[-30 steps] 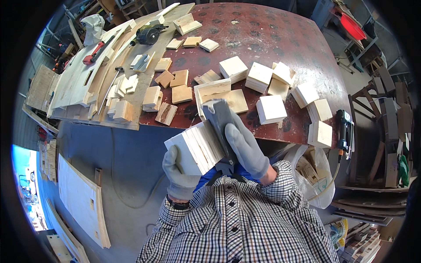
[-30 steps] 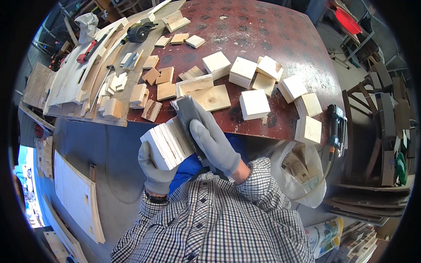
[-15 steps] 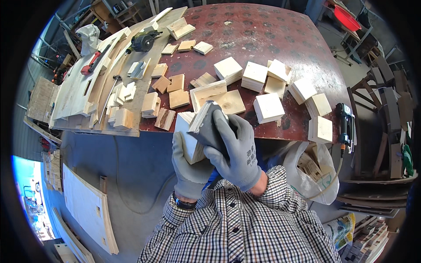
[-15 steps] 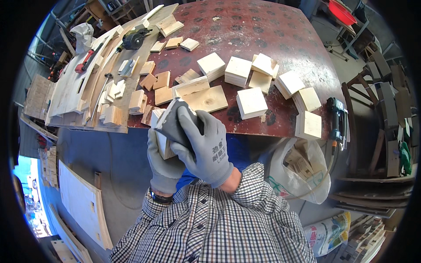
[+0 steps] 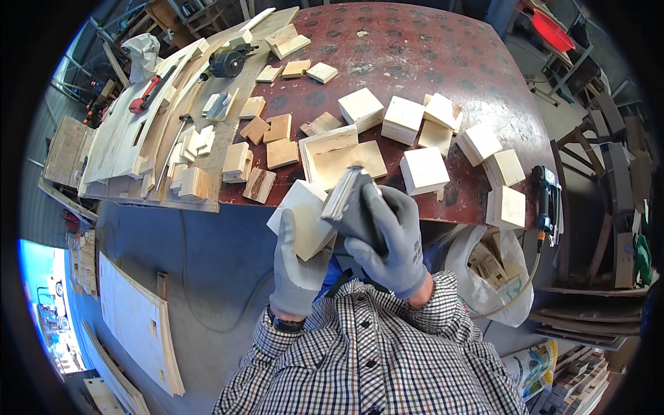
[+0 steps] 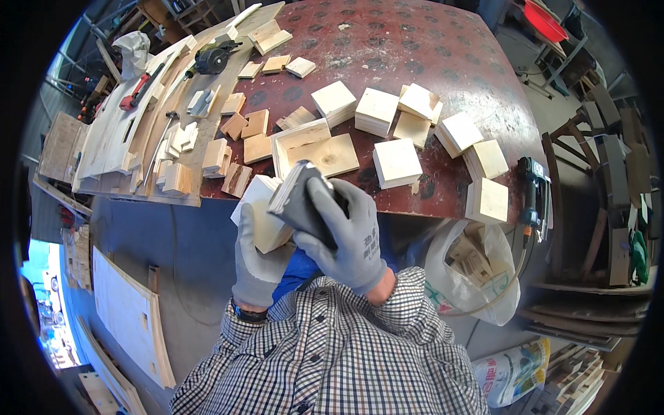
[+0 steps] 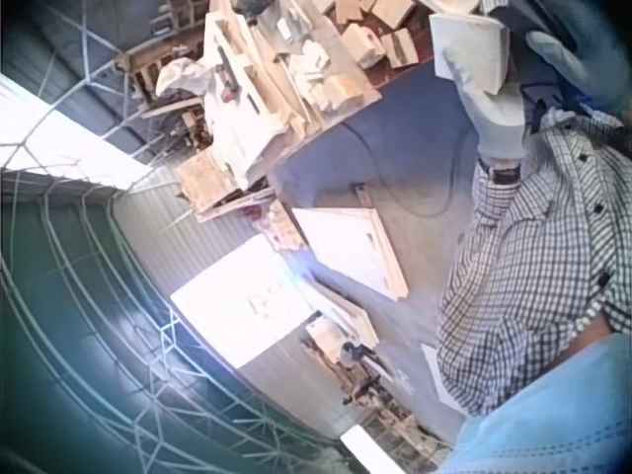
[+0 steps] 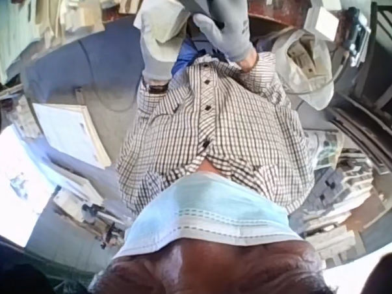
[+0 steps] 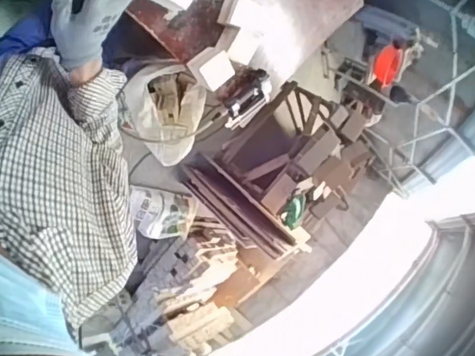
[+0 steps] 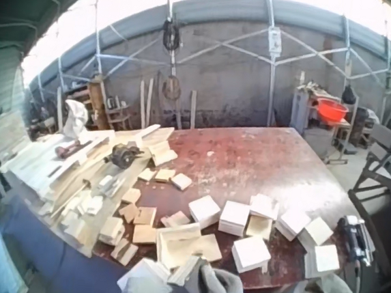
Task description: The person sands small rectangular wooden blocks with a sanding block, handling them one at a time and rotating them to smooth multiple faces. The person places finished blocks into a white bag and continues the process with additional blocks from the table.
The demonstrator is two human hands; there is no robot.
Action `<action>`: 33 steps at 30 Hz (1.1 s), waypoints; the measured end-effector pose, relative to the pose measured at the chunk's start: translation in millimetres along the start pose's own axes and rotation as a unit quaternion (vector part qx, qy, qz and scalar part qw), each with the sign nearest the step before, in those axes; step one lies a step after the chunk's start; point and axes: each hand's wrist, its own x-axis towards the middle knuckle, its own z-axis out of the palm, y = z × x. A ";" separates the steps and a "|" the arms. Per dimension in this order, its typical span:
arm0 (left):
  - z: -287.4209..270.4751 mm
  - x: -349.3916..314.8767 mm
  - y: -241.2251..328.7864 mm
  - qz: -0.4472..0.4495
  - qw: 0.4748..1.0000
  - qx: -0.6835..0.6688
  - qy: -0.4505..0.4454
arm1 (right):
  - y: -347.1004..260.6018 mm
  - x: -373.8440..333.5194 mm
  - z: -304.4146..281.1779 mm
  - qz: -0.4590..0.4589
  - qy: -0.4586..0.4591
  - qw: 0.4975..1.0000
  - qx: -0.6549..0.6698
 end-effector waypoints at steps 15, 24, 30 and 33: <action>4.8 -20.1 -25.0 0.060 0.940 0.331 0.062 | 18.5 -7.0 -25.3 0.020 -0.097 0.992 -0.085; 12.6 -18.3 -31.8 0.009 0.943 0.328 0.057 | 58.2 -25.6 -29.5 0.160 0.024 0.987 0.001; 42.2 0.2 -29.9 -0.064 0.993 0.092 0.031 | 35.7 -14.4 -55.6 0.063 -0.086 0.990 0.090; 22.2 3.7 -29.1 -0.037 0.972 0.231 0.015 | 42.0 -25.1 -51.7 0.096 -0.096 0.985 0.106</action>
